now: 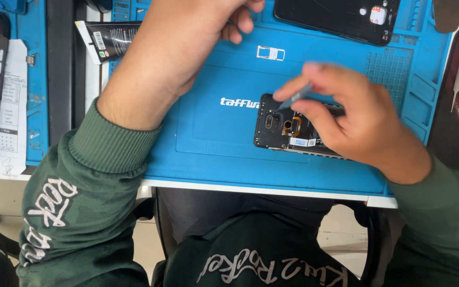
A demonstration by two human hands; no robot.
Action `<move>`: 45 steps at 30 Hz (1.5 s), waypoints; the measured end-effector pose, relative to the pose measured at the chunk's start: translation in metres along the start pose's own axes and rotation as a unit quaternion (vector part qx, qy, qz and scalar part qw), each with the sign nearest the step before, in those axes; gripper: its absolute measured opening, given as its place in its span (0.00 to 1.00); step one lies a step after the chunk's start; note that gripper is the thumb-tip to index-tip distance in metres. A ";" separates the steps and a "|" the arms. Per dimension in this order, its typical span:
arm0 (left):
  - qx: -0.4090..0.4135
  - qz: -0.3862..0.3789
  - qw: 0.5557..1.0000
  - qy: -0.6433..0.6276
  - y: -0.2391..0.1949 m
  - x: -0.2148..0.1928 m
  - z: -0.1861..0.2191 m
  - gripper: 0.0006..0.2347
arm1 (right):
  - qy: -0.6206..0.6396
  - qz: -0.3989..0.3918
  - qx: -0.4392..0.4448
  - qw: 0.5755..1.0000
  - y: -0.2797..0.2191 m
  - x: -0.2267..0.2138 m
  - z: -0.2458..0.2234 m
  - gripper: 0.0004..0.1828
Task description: The person uses a screwdriver to remove screws from the back of a disassembled smartphone. They place the screws in a compartment on the blue work mat, then reinsert them into the phone and tighten them. The person also handles a small plastic bag of parts and a black phone case.
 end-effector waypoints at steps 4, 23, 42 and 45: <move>-0.008 0.005 1.000 0.030 0.002 0.002 0.008 0.10 | -0.017 0.025 -0.034 0.999 0.001 -0.004 0.005 0.35; -0.152 -0.209 0.965 0.050 0.000 0.042 -0.007 0.05 | -0.060 0.150 0.036 0.986 -0.045 -0.023 0.030 0.43; 0.091 0.029 0.866 0.491 0.010 -0.022 0.011 0.05 | 0.052 0.200 0.073 0.976 -0.091 -0.041 0.072 0.38; 0.042 0.074 0.823 0.561 0.030 -0.046 -0.002 0.07 | 0.054 0.188 0.105 0.975 -0.101 -0.047 0.085 0.38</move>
Point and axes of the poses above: each hand's wrist, its own y-axis towards the middle knuckle, its own x-axis out of the palm, z = x × y, the point moved 3 cm from there along y, towards the middle knuckle, and after that the axes turned 4 degrees about -z, right-handed, at the moved point
